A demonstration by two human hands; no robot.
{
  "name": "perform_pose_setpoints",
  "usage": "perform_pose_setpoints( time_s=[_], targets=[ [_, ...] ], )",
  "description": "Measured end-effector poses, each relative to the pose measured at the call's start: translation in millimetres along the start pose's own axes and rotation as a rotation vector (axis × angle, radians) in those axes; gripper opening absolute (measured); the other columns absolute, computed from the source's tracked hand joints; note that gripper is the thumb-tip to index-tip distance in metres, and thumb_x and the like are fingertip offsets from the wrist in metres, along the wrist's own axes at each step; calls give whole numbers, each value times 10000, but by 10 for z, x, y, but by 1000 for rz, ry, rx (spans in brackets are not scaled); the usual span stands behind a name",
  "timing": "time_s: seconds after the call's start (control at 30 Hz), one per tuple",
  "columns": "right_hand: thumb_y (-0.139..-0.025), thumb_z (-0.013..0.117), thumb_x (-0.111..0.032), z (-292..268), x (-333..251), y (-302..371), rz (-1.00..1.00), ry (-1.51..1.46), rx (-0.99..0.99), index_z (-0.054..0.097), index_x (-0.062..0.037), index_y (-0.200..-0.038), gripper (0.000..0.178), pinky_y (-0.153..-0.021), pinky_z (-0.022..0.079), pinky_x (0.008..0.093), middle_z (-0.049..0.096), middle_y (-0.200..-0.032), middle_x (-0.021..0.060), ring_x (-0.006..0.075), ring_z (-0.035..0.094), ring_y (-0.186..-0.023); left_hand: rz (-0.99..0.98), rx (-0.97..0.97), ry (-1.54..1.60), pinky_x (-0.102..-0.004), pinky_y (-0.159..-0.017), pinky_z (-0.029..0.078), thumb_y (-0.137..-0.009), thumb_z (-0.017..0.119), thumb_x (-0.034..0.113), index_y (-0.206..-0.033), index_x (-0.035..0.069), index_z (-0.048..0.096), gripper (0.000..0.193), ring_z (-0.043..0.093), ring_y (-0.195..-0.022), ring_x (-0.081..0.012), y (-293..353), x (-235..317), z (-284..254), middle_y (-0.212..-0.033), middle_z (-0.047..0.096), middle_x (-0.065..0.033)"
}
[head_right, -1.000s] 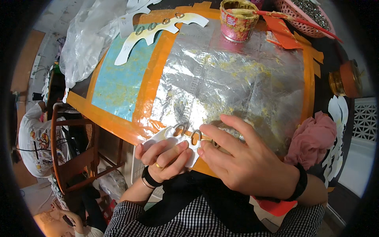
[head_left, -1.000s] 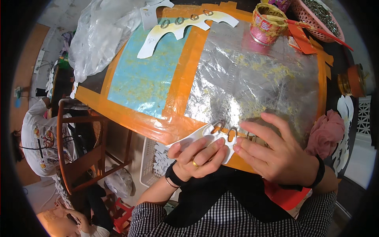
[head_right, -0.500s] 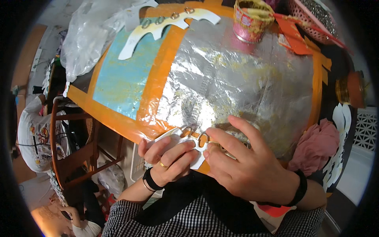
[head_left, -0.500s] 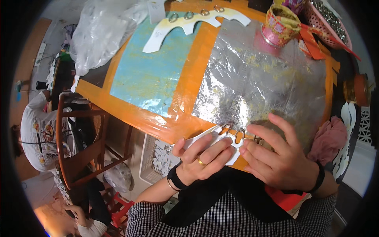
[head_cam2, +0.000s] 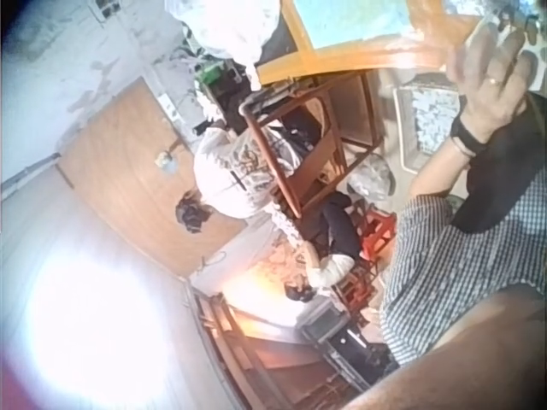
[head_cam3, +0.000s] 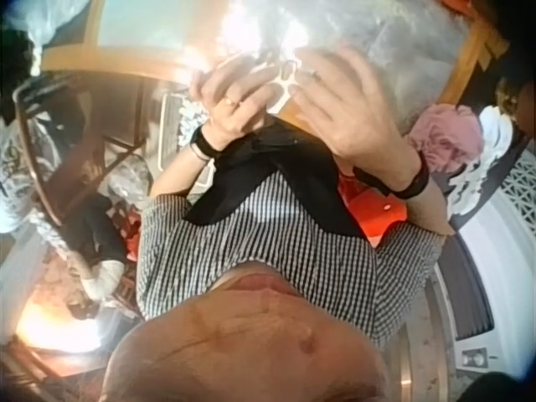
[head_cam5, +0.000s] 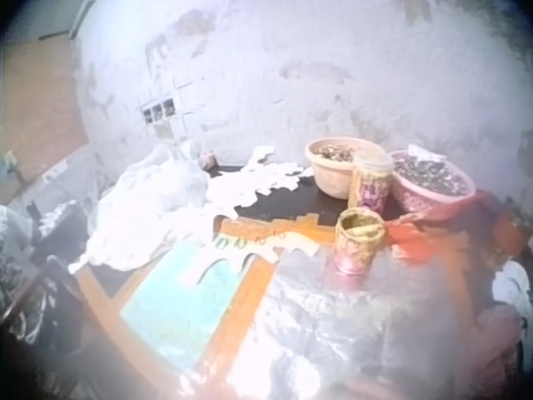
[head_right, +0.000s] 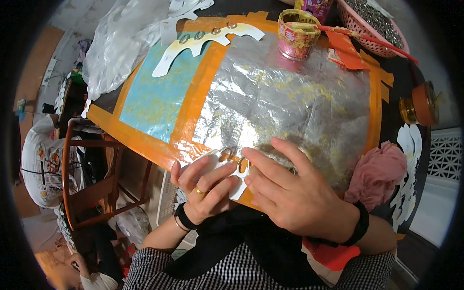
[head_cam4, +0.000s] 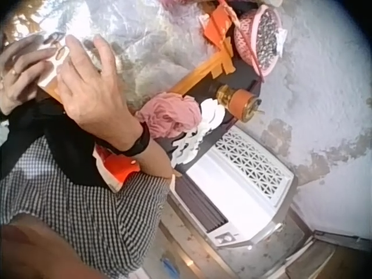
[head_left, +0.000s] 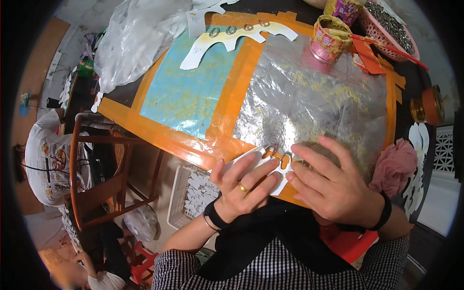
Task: The recorder is inserting metal eyelets into pre-punched holes in white shoe upper components.
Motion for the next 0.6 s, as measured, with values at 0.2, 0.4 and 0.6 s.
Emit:
perform_pose_setpoints(
  time_s=[0.2, 0.4, 0.6],
  targets=[
    [-846, 722, -154, -44, 47, -25, 71, -120, 6, 707, -1, -978, 202, -1140, 357, 568, 630, -1077, 108, 335, 526, -1311, -1, -24, 22, -499, -1204, 186, -874, 671, 173, -999, 250, 722, 155, 525, -1278, -226, -16, 18, -4, -1244, 705, 77],
    [-833, 771, -220, -105, 61, 0, 66, -151, 1, 685, -11, -1044, 310, -1154, 347, 530, 566, -1192, 150, 373, 435, -1365, 16, -145, 159, -552, -1158, 339, -730, 877, 254, -1188, 219, 730, 482, 396, -1377, -407, 115, -70, -157, -1491, 468, -170],
    [-841, 766, -234, -125, 13, 40, 36, -161, 11, 677, -8, -1064, 330, -1150, 349, 528, 556, -1222, 160, 385, 414, -1376, -233, -16, 273, -477, -1049, 437, -801, 803, 137, -1323, 91, 655, 544, 532, -1249, -371, -154, -414, -469, -1414, 565, -157]
  ],
)
Point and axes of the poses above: each hand's wrist, its own y-axis away from the middle knuckle, its own z-axis out of the palm, x = y × z, the point moved 9 cm from there along -y, towards the middle knuckle
